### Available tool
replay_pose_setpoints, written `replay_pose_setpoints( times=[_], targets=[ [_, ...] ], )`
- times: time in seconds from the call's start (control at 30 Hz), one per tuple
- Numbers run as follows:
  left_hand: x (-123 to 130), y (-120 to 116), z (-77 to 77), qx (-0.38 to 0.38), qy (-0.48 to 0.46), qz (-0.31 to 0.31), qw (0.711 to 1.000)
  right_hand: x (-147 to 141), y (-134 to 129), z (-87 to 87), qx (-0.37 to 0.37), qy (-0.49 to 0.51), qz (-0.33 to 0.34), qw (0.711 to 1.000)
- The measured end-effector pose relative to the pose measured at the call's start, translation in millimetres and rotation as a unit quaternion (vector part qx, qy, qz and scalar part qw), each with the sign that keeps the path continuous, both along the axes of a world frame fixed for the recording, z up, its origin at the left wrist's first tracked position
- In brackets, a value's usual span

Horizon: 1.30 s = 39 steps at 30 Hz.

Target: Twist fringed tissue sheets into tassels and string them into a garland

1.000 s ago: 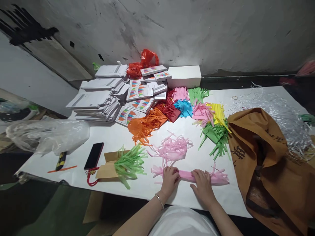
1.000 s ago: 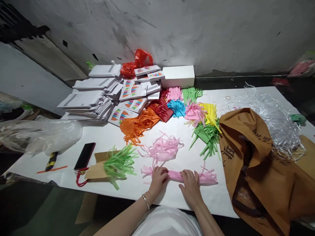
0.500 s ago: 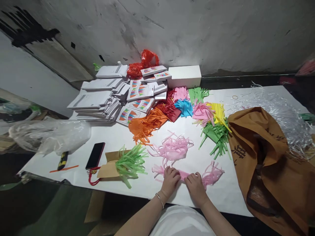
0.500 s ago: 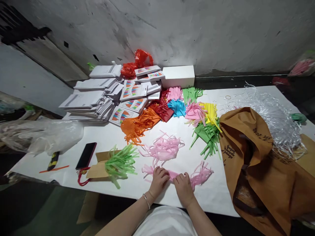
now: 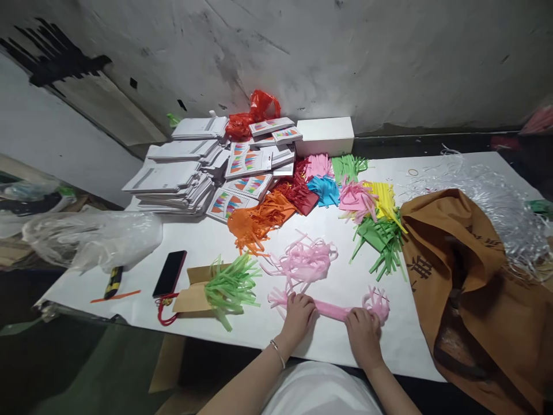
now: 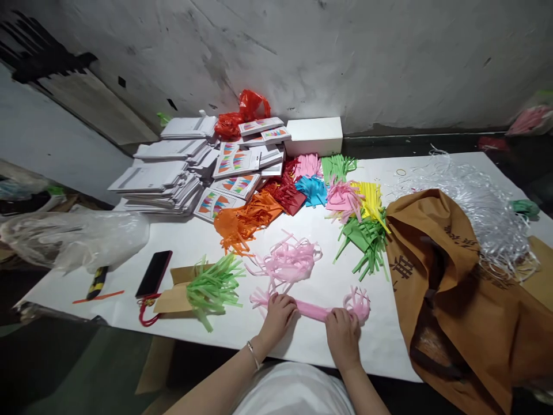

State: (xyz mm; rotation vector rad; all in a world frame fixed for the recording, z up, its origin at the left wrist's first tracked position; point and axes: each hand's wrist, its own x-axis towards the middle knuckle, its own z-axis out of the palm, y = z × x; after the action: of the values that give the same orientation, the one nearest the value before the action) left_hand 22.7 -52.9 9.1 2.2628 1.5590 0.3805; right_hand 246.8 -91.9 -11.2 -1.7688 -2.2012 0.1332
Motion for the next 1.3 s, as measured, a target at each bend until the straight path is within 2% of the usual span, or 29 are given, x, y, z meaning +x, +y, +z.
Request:
replay_pose_setpoints(
  times=[0.2,0.4,0.47,0.57,0.63,0.73,0.8,0.9,0.97,1.07,1.2,1.3],
  targets=[
    [24.1,17.9,6.4,-0.021,0.085,0.058,0.994,-6.2,11.0,1.0,-0.012,-0.039,-0.061,0.997],
    [27.3,22.5,7.8,-0.036,0.137,0.068,0.988,-3.4,10.6,-6.8,0.020,-0.019,-0.082,0.996],
    [27.0,22.2,7.4,-0.036,0.143,0.063,0.987,-11.0,8.3,-10.2,0.038,-0.003,-0.039,0.999],
    [25.0,22.2,6.2,-0.030,0.145,0.053,0.988,-29.1,4.0,-18.1,0.047,0.015,0.101,0.994],
    [20.8,21.8,5.0,-0.020,0.141,0.050,0.988,-38.9,1.1,-25.0,0.039,0.018,0.164,0.985],
    [10.4,17.3,1.8,0.005,0.128,0.032,0.991,-44.2,-2.7,-36.5,0.024,0.018,0.183,0.983],
    [3.5,10.3,-2.1,0.017,0.108,-0.031,0.994,-44.3,-4.3,-43.9,0.015,0.019,0.188,0.982],
    [-1.9,-2.9,-10.2,0.019,0.075,-0.159,0.984,-44.3,-5.6,-51.3,0.005,0.020,0.191,0.981],
    [-2.7,-10.0,-16.0,0.021,0.065,-0.200,0.977,-41.5,-7.0,-52.3,0.004,0.018,0.190,0.982],
    [-3.2,-15.1,-23.8,0.027,0.065,-0.205,0.976,-25.9,-12.2,-48.4,0.012,0.011,0.163,0.986],
    [-4.6,-15.2,-31.2,0.032,0.065,-0.186,0.980,4.9,-22.4,-41.6,0.034,0.004,0.088,0.996],
    [-2.5,-14.6,-32.9,0.037,0.063,-0.165,0.984,8.7,-24.3,-39.5,0.049,0.003,0.070,0.996]
  ],
)
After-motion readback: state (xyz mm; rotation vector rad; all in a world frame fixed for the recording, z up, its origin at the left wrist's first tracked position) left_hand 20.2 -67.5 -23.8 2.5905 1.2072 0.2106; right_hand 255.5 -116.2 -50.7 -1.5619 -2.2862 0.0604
